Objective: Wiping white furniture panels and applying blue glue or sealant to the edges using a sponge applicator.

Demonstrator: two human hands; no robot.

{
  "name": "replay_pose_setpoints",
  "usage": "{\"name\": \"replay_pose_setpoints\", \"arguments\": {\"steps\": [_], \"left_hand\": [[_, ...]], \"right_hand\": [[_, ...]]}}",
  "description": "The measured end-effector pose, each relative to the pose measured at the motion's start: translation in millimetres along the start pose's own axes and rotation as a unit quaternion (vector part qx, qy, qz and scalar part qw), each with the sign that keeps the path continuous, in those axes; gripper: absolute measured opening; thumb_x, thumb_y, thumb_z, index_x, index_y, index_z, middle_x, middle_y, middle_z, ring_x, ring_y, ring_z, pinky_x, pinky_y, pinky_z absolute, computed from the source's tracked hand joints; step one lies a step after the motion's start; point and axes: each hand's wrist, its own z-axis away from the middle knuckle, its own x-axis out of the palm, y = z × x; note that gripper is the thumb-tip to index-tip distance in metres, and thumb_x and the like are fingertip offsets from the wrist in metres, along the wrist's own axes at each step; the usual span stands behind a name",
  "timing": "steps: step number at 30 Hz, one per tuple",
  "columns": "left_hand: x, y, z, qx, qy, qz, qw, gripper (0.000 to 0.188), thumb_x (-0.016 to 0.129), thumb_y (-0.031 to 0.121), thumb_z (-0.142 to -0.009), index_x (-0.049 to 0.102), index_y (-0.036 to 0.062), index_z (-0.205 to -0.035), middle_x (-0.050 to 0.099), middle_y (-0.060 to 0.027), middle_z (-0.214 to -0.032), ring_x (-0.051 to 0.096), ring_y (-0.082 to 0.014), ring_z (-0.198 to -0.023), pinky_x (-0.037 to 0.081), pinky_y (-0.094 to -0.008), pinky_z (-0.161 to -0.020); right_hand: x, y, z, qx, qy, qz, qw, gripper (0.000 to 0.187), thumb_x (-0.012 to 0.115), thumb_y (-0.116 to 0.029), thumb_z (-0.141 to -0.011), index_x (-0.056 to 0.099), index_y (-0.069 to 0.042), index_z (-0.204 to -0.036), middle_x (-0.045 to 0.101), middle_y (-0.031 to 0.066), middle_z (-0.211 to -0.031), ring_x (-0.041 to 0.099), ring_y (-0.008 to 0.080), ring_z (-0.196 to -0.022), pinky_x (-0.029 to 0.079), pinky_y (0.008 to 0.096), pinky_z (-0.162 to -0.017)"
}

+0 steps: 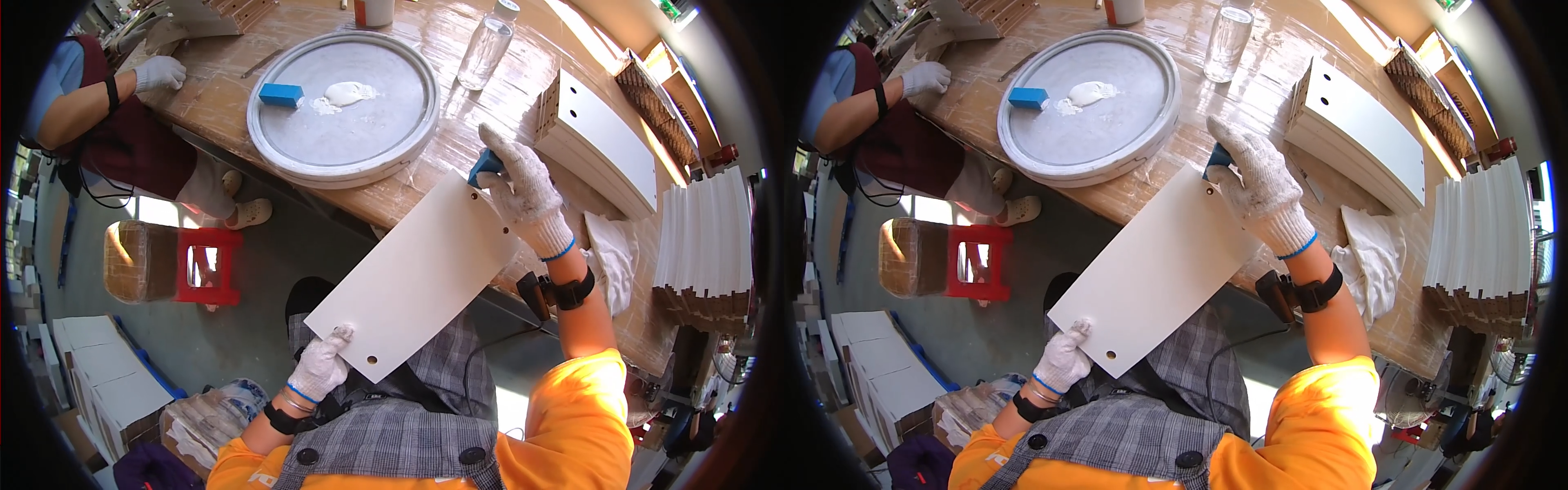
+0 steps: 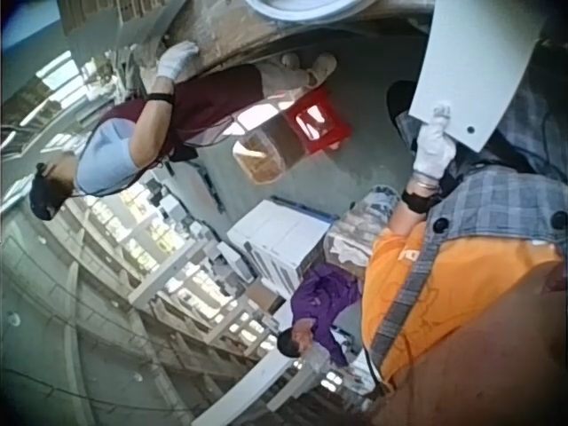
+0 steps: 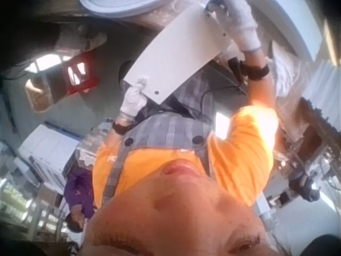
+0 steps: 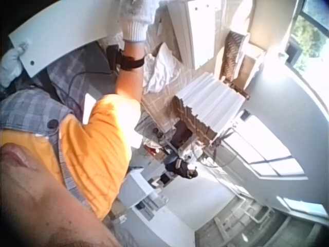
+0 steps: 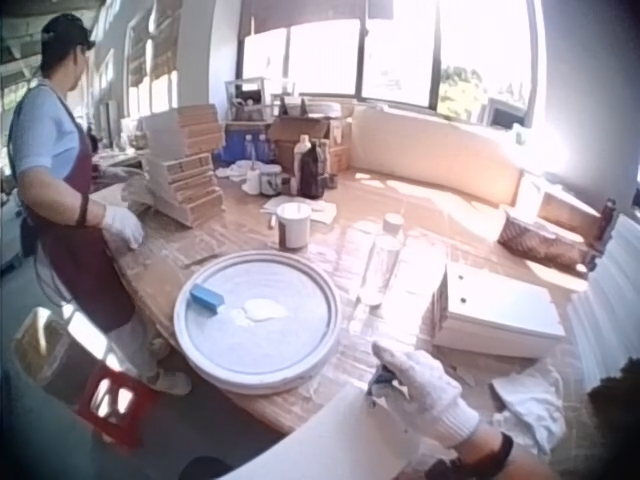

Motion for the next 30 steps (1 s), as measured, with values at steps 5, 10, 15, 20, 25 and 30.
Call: {"name": "replay_pose_setpoints", "arguments": {"steps": [5,10,15,20,25,30], "left_hand": [[0,-2,-1,0.005,0.008,-0.005,1.000,0.027,0.050,0.004,-0.089,0.052,0.0004,-0.116,0.058,-0.0079,-0.110,0.056,-0.0191,-0.104,0.043,-0.0343,-0.096],[2,-2,3,0.007,0.025,-0.015,1.000,0.027,0.049,0.005,-0.089,0.051,0.0003,-0.116,0.057,-0.0083,-0.111,0.055,-0.0195,-0.105,0.042,-0.0347,-0.097],[4,-5,7,0.030,0.005,-0.028,0.999,0.031,0.051,0.009,-0.090,0.050,0.0003,-0.119,0.057,-0.0088,-0.113,0.054,-0.0203,-0.108,0.041,-0.0348,-0.098],[5,-4,12,0.035,-0.008,-0.035,0.999,0.031,0.051,0.010,-0.091,0.050,-0.0003,-0.120,0.057,-0.0087,-0.114,0.054,-0.0200,-0.108,0.041,-0.0337,-0.098],[13,-6,16,0.051,-0.016,-0.062,0.997,0.033,0.051,0.012,-0.092,0.048,-0.0009,-0.121,0.056,-0.0089,-0.116,0.053,-0.0206,-0.110,0.041,-0.0341,-0.098],[14,-5,24,0.048,-0.058,-0.051,0.996,0.040,0.045,0.013,-0.090,0.040,0.0001,-0.128,0.049,-0.0121,-0.126,0.046,-0.0254,-0.119,0.032,-0.0397,-0.106]], "right_hand": [[-7,-1,5,0.005,-0.016,0.060,0.998,0.057,0.066,0.001,-0.071,0.051,-0.007,-0.125,0.060,0.0123,-0.088,0.058,0.0295,-0.083,0.047,0.0375,-0.077],[-5,-2,7,0.016,-0.005,0.003,1.000,0.055,0.066,-0.001,-0.071,0.052,-0.008,-0.124,0.060,0.0119,-0.089,0.058,0.0295,-0.083,0.047,0.0371,-0.077],[-23,5,20,0.142,0.041,-0.018,0.989,0.055,0.062,-0.001,-0.079,0.046,-0.007,-0.131,0.060,0.0115,-0.100,0.058,0.0196,-0.087,0.048,0.0308,-0.081],[-59,-6,55,0.258,0.155,-0.273,0.914,0.049,0.057,-0.007,-0.087,0.042,0.000,-0.133,0.057,0.0058,-0.108,0.056,0.0117,-0.089,0.048,0.0246,-0.076],[-77,-32,97,0.369,0.186,-0.374,0.830,0.047,0.054,-0.016,-0.090,0.043,0.000,-0.133,0.056,0.0036,-0.094,0.053,0.0095,-0.076,0.048,0.0250,-0.072],[-71,-39,123,0.367,0.190,-0.488,0.769,0.036,0.050,-0.017,-0.094,0.052,0.005,-0.122,0.057,0.0067,-0.089,0.052,0.0128,-0.078,0.044,0.0254,-0.069]]}}
